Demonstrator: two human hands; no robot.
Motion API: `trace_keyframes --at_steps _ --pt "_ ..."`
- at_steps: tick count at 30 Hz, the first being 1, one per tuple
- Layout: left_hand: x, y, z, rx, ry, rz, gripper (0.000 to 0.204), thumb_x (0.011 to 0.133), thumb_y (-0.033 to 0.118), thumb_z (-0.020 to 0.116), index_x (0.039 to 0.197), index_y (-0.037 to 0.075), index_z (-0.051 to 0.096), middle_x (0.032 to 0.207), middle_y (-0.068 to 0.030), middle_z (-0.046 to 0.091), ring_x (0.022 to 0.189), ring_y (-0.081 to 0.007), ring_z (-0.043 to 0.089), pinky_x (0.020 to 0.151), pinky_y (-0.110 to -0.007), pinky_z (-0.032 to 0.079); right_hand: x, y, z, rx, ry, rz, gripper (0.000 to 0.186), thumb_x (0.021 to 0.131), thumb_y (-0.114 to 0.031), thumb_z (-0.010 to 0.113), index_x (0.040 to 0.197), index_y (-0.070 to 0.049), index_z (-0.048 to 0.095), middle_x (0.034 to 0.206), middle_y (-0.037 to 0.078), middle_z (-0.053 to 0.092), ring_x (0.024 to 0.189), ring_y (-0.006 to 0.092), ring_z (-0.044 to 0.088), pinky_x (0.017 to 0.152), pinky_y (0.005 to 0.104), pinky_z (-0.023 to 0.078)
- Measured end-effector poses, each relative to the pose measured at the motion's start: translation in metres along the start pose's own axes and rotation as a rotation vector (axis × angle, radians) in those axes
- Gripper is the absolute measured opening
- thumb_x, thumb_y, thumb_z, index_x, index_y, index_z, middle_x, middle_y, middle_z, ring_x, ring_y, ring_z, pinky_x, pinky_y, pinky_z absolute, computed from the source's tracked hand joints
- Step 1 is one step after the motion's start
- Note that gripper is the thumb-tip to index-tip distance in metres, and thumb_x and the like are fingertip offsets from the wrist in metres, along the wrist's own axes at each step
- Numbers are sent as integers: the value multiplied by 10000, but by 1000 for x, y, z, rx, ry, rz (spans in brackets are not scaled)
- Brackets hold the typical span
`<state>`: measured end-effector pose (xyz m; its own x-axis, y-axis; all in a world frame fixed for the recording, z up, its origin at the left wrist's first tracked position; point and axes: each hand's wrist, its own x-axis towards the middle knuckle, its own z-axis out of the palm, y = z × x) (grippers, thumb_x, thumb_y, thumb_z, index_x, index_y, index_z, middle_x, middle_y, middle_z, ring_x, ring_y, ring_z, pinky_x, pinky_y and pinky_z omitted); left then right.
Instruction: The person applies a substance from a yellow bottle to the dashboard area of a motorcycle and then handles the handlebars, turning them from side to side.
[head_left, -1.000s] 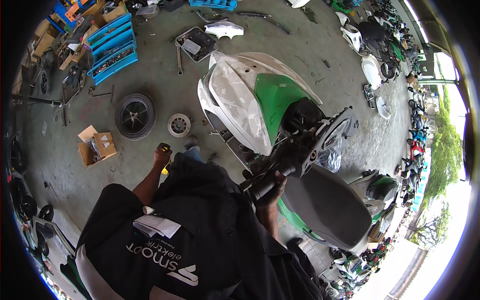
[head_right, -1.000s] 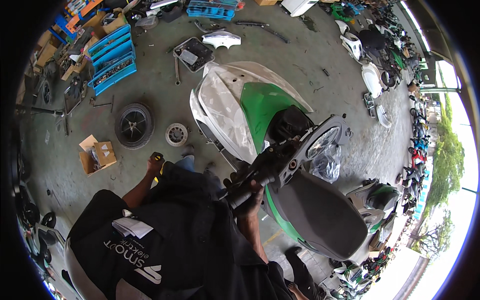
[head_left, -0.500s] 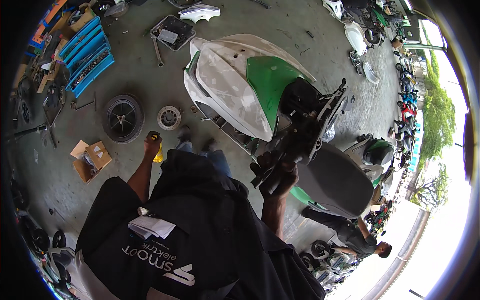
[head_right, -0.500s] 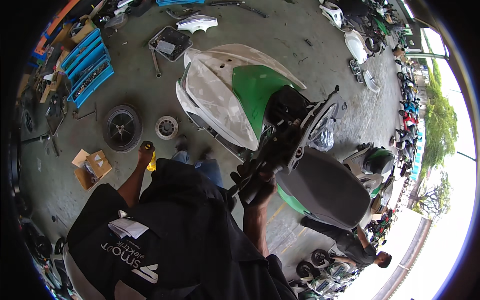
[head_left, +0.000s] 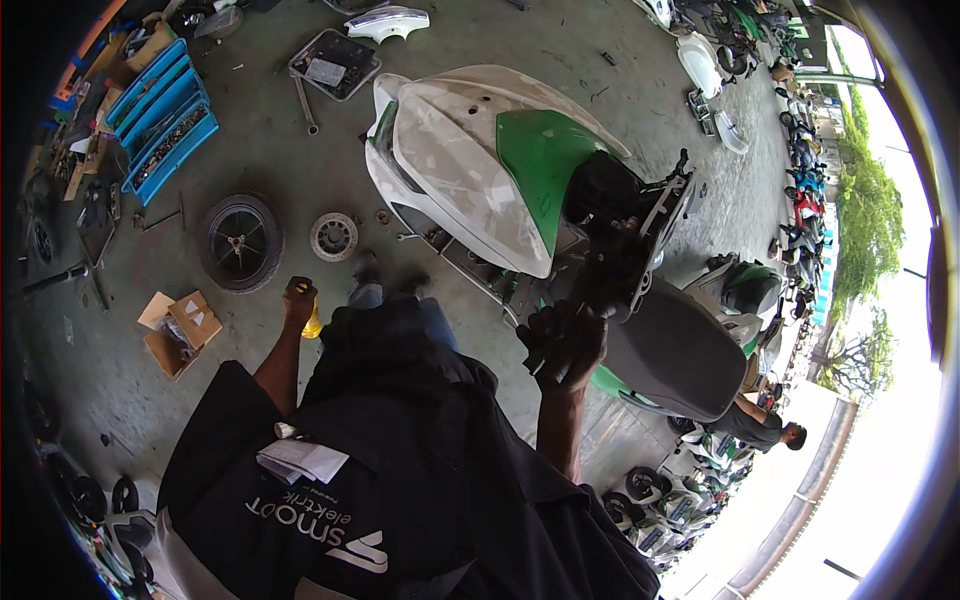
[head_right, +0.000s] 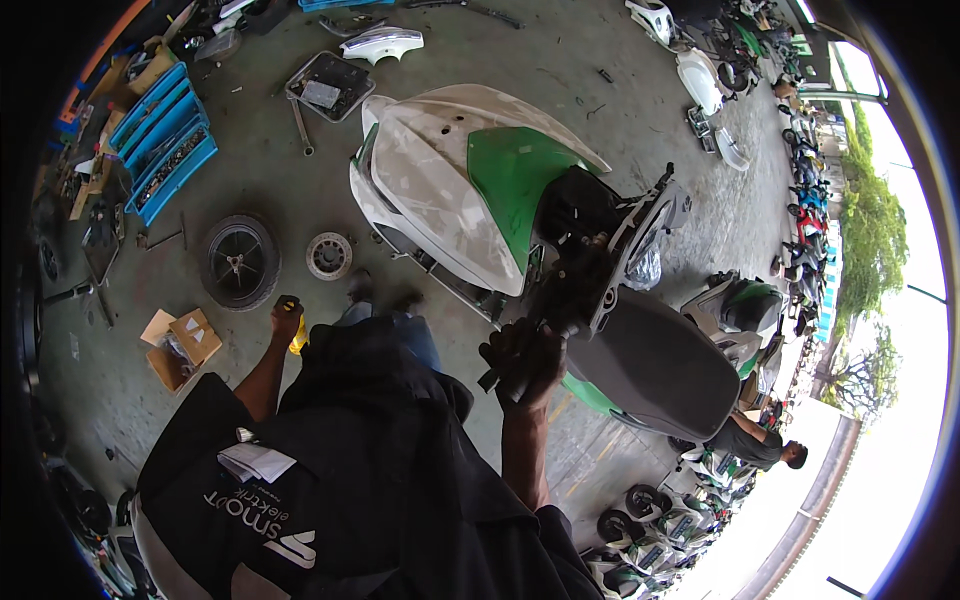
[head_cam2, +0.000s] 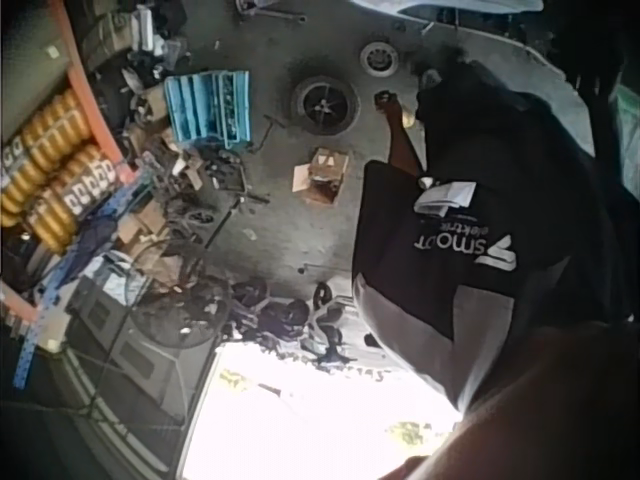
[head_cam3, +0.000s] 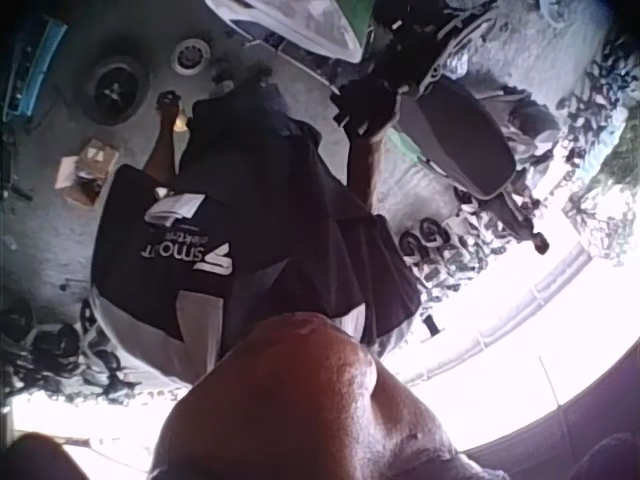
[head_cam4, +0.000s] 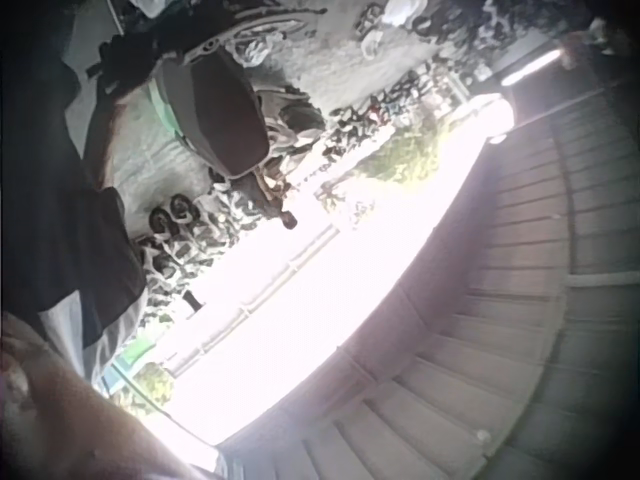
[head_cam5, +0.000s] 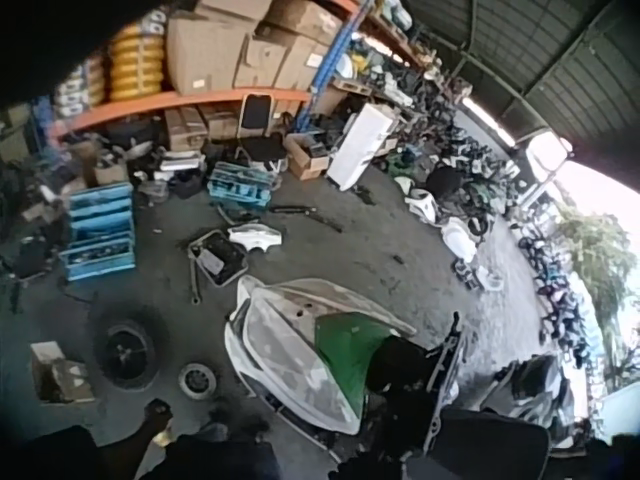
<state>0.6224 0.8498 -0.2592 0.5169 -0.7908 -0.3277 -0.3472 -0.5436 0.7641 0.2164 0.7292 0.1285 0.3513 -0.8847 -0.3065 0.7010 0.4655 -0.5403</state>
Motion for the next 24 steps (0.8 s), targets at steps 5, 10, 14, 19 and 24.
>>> trace_keyframes --at_steps 5,10,14,19,24 --pt "3 -7 -1 15 13 -42 214 718 105 663 923 62 620 850 -161 670 810 -308 667 707 -385 520 -1 4 28 -224 319 -103 476 864 -566 464 917 -99 538 816 17 560 745 171 520 649 361 398" --pt "11 -15 0 -63 40 -30 204 727 109 659 923 61 624 847 -157 670 805 -304 668 697 -377 517 19 13 102 -171 604 -68 495 890 -551 456 1102 -108 526 815 12 548 754 183 527 681 401 436" --pt "14 1 0 -99 51 -35 173 740 96 667 905 60 626 831 -118 669 781 -250 667 698 -358 521 -1 4 14 -58 86 -115 561 894 -560 439 1234 -116 483 1001 57 606 917 221 583 736 432 462" --pt "12 -16 1 -95 66 -12 202 728 103 659 922 57 629 824 -150 672 784 -282 675 684 -363 519 0 2 10 -79 -26 -117 575 902 -560 424 1290 -137 449 1146 95 600 1047 259 588 787 453 479" --pt "12 -1 4 -109 52 -17 205 725 104 659 922 56 630 836 -149 676 790 -283 677 691 -363 522 19 20 105 -239 468 -221 555 904 -564 428 1283 -160 451 1079 93 611 927 256 629 787 420 484"
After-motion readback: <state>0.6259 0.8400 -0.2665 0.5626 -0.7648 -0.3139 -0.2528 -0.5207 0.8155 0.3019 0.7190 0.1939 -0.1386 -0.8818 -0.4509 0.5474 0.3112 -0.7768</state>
